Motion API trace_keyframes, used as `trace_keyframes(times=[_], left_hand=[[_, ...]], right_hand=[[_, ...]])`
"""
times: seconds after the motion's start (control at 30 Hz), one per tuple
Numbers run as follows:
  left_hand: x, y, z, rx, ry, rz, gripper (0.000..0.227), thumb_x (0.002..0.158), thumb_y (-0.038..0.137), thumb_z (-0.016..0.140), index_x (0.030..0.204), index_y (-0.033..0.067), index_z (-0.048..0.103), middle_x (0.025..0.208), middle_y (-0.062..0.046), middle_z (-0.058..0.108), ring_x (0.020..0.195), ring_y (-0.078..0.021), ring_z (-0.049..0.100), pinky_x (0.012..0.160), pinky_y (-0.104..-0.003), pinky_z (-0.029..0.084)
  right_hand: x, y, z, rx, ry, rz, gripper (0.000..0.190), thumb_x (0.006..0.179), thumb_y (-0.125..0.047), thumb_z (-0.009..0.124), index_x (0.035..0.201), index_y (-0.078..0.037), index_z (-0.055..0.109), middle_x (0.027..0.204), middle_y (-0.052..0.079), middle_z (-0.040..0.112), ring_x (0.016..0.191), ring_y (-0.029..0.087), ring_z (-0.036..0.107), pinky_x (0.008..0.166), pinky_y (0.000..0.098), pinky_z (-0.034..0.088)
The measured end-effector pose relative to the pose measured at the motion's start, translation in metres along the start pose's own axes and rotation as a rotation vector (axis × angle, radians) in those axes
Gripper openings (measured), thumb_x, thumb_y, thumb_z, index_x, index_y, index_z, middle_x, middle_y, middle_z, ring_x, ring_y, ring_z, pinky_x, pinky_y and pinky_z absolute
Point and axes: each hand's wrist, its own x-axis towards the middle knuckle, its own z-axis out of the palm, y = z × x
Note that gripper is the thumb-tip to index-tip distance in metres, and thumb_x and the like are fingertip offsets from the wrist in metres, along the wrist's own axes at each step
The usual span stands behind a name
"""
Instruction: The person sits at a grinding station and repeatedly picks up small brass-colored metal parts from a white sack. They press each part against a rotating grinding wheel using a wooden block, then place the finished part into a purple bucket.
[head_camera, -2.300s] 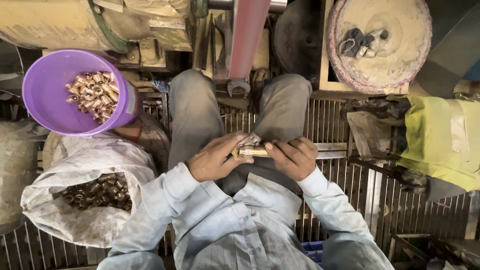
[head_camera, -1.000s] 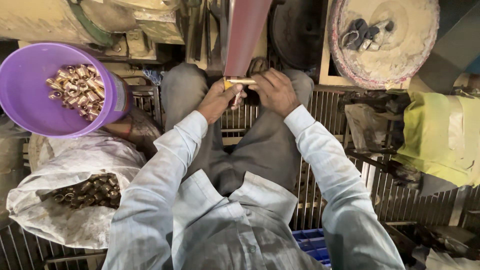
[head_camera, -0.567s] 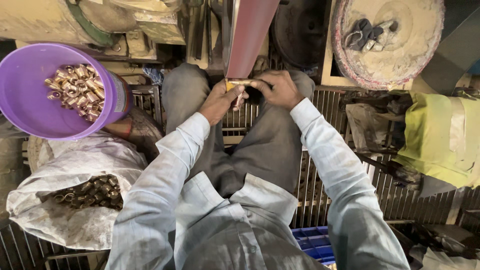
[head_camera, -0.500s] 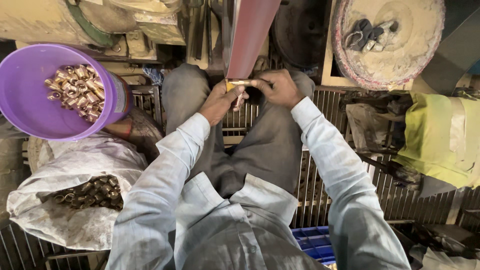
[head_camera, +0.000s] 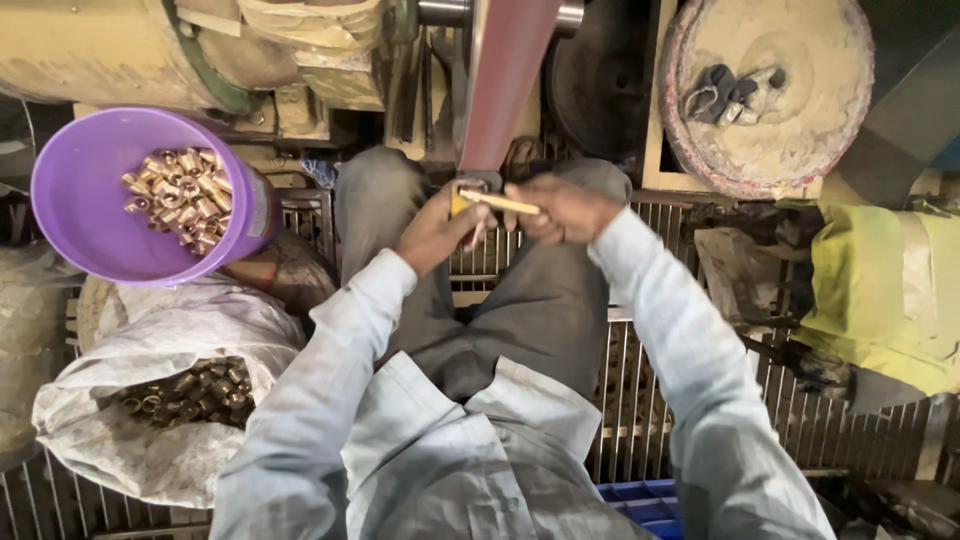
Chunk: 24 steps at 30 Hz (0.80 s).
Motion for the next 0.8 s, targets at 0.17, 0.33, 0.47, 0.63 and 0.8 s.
trace_keyframes(times=[0.17,0.33,0.47,0.63,0.8], left_hand=[[-0.075,0.028,0.002,0.288,-0.105,0.206,0.035,0.115,0.030,0.049,0.140,0.0049,0.049,0.099,0.000,0.060,0.086,-0.0080,0.058,0.081,-0.025,0.051],[-0.116,0.039,0.003,0.465,0.025,0.115,0.035,0.108,0.032,0.052,0.130,0.0052,0.057,0.081,0.001,0.061,0.070,-0.0079,0.055,0.065,-0.026,0.048],[-0.141,0.030,-0.014,0.351,0.095,0.096,0.030,0.108,0.029,0.054,0.122,0.0036,0.062,0.077,0.001,0.058,0.064,-0.0073,0.052,0.058,-0.026,0.045],[-0.167,0.041,-0.063,-0.158,0.403,0.260,0.023,0.111,0.024,0.052,0.117,0.0020,0.057,0.091,-0.003,0.061,0.073,-0.0101,0.056,0.058,-0.027,0.040],[-0.199,0.106,-0.146,1.451,0.911,0.175,0.029,0.111,0.033,0.056,0.113,0.0038,0.060,0.086,-0.019,0.068,0.074,-0.0371,0.067,0.064,-0.050,0.052]], right_hand=[[-0.038,0.046,0.080,-0.259,0.156,-0.222,0.039,0.105,-0.044,0.052,0.095,-0.007,0.060,0.065,-0.005,0.050,0.050,0.007,0.042,0.044,0.0252,0.034],[-0.035,0.068,0.140,-0.219,0.113,-0.231,0.036,0.104,-0.040,0.053,0.102,-0.006,0.063,0.068,-0.005,0.046,0.054,0.006,0.039,0.047,0.0243,0.032],[-0.023,0.077,0.171,-0.032,0.013,-0.206,0.033,0.107,-0.037,0.054,0.104,-0.005,0.062,0.066,-0.007,0.039,0.054,0.006,0.036,0.048,0.0248,0.032],[-0.017,0.080,0.190,-0.654,0.244,-0.382,0.036,0.105,-0.037,0.056,0.093,-0.004,0.062,0.068,-0.003,0.052,0.061,0.008,0.047,0.054,0.0279,0.043],[-0.017,0.081,0.198,-0.742,0.344,-0.299,0.035,0.102,-0.037,0.058,0.092,-0.004,0.062,0.065,0.007,0.052,0.058,0.015,0.047,0.055,0.0330,0.043]])
